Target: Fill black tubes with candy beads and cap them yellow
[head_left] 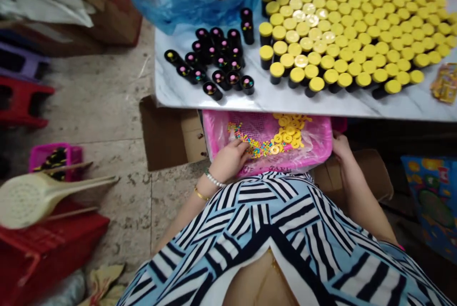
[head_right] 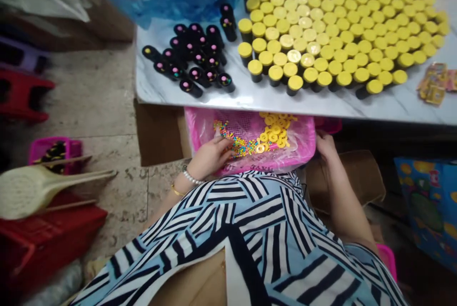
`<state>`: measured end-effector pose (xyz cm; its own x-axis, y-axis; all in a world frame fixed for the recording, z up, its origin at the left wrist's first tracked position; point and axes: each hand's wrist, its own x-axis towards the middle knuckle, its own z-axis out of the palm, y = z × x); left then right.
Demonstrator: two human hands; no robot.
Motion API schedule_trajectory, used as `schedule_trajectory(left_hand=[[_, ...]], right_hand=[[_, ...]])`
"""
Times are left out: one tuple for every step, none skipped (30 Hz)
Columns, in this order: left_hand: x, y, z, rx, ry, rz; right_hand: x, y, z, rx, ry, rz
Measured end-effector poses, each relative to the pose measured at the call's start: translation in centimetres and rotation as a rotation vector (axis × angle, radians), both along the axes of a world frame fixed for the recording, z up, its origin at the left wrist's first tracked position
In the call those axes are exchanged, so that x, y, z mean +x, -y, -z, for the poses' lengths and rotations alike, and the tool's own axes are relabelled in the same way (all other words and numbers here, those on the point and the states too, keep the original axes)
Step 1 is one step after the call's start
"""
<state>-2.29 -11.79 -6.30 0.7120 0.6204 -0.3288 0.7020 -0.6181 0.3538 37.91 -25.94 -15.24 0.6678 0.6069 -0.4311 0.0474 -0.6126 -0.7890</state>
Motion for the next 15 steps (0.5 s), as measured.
schedule_trajectory(left_hand=[[-0.1,-0.1,-0.1,0.020,0.043,-0.027],[-0.2,-0.2,-0.3,0.038,0.080,-0.046],[-0.2,-0.5,-0.5,0.053,0.105,-0.056],[-0.1,-0.7,-0.7,0.067,0.121,-0.058],[0.0,-1.0,-1.0,0.081,0.127,-0.057],[0.1,-1.3,-1.3,0.095,0.126,-0.055],[0.2,-1.5,-1.6,0.107,0.124,-0.054],[0.4,-1.7,-1.9,0.117,0.125,-0.053],[0.6,-1.8,-2.1,0.123,0.127,-0.048],[0.9,-1.9,-2.3,0.122,0.129,-0.040],[1.3,-1.8,-2.3,0.114,0.129,-0.031],[1.9,-1.6,-2.1,0.099,0.124,-0.017],[2.6,-1.2,-1.8,0.075,0.115,0.004],[3.4,-0.9,-1.4,0.046,0.104,0.035],[4.3,-0.4,-0.8,0.016,0.091,0.071]], right_hand=[[-0.2,-0.2,-0.3,-0.041,0.039,-0.046],[-0.4,-0.6,-0.5,-0.082,0.077,-0.090],[-0.5,-1.0,-0.7,-0.123,0.117,-0.130],[-0.4,-1.4,-0.8,-0.164,0.161,-0.167],[-0.2,-1.8,-1.1,-0.205,0.212,-0.197],[0.2,-2.1,-1.4,-0.244,0.272,-0.218],[0.5,-2.3,-2.0,-0.278,0.336,-0.231],[0.8,-2.3,-2.7,-0.306,0.396,-0.235],[1.0,-2.1,-3.8,-0.328,0.471,-0.242],[0.9,-1.8,-5.0,-0.345,0.564,-0.261],[0.5,-1.3,-6.4,-0.353,0.664,-0.289],[-0.2,-0.9,-8.0,-0.354,0.801,-0.348],[-1.3,-0.4,-9.6,-0.341,0.929,-0.413],[-2.7,-0.1,-11.1,-0.296,1.019,-0.471],[-4.3,0.0,-12.4,-0.220,1.073,-0.532]])
